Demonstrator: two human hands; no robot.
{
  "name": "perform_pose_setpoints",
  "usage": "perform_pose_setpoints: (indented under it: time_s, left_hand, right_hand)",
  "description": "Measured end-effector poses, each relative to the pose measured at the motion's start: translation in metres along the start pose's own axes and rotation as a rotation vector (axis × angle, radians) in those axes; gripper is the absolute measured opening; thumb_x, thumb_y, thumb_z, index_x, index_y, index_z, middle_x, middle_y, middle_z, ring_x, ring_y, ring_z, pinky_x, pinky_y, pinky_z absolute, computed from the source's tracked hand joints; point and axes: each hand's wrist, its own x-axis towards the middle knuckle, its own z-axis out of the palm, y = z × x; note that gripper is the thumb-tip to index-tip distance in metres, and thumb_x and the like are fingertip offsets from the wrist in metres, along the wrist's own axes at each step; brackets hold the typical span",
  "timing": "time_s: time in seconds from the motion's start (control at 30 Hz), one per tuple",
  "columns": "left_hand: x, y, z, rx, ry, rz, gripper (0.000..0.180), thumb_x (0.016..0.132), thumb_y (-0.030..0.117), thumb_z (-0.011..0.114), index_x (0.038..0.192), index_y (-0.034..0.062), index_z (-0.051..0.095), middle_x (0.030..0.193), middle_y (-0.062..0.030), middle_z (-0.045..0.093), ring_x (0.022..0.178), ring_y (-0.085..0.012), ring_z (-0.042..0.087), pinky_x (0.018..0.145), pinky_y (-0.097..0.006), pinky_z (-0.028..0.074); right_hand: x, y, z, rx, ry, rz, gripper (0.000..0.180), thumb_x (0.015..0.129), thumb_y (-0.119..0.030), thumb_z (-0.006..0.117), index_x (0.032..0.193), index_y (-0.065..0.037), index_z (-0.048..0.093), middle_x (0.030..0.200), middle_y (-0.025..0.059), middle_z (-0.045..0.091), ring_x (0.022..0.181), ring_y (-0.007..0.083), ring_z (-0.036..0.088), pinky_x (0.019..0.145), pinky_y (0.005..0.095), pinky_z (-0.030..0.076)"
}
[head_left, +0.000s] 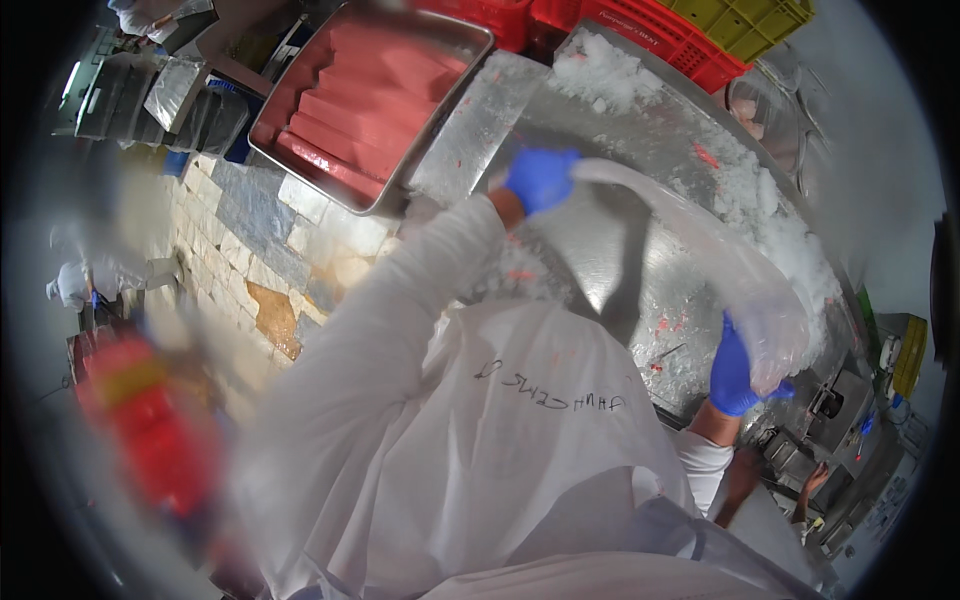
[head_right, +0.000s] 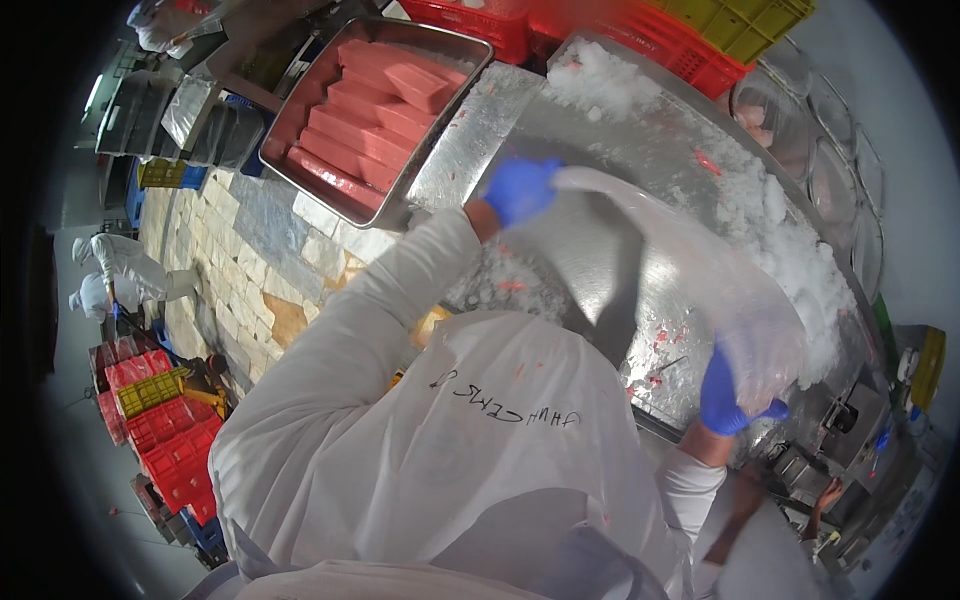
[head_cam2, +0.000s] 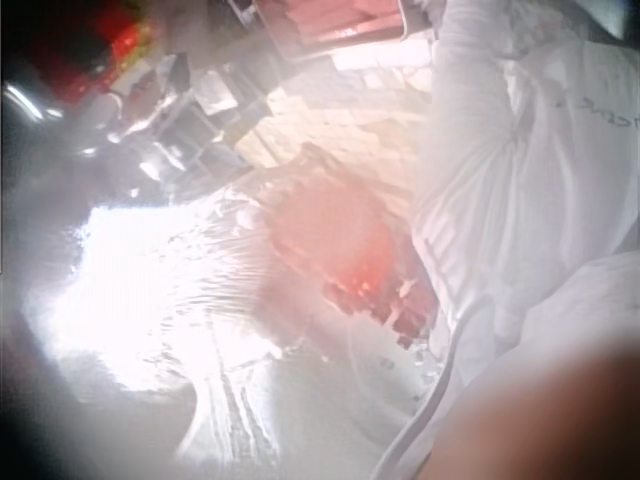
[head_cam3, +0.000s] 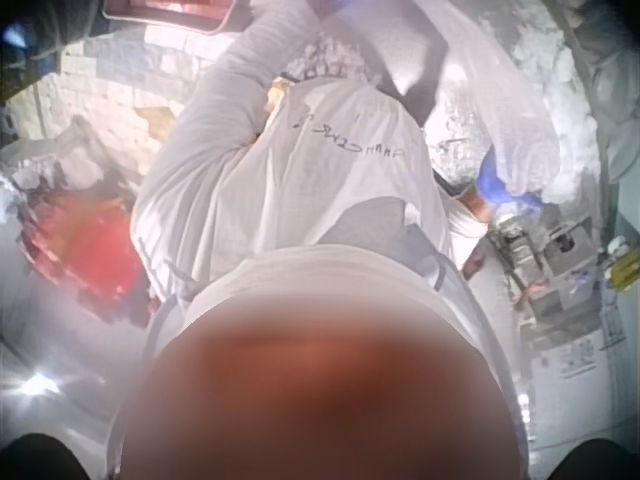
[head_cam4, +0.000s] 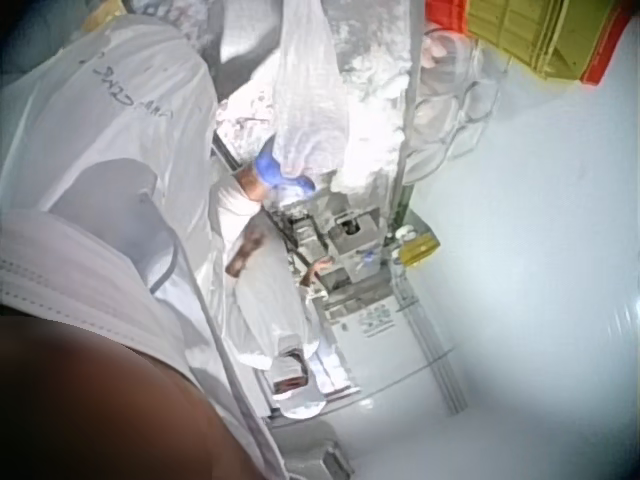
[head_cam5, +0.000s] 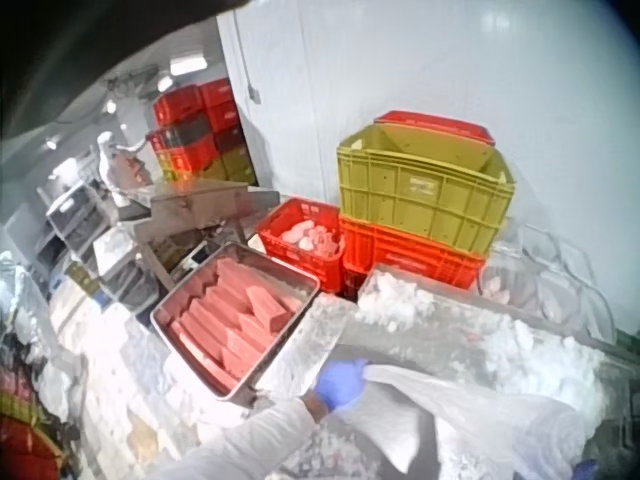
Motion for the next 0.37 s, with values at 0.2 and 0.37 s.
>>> perform_pose_setpoints:
  time_s: [0.2, 0.37]
  left_hand:
    - [-0.070, 0.125, 0.013, -0.103, -0.422, 0.196, 0.033, 0.086, 0.021, 0.064, 0.116, 0.0080, 0.066, 0.092, -0.0180, 0.073, 0.084, -0.0427, 0.072, 0.078, -0.052, 0.057]
    - [-0.092, 0.163, -0.014, 0.068, -0.640, 0.498, 0.038, 0.086, 0.027, 0.066, 0.119, 0.0085, 0.066, 0.095, -0.0197, 0.075, 0.087, -0.0425, 0.073, 0.080, -0.053, 0.057]
  right_hand:
    - [0.030, 0.040, -0.010, -0.135, 0.269, 0.005, 0.106, 0.096, -0.076, 0.054, 0.170, -0.010, 0.019, 0.172, 0.0215, 0.025, 0.159, 0.0405, 0.024, 0.130, 0.0526, 0.017]
    - [0.093, 0.071, -0.082, -0.019, 0.330, 0.348, 0.089, 0.101, -0.042, 0.072, 0.170, -0.015, 0.021, 0.170, 0.0136, 0.032, 0.155, 0.0386, 0.032, 0.132, 0.0458, 0.019]
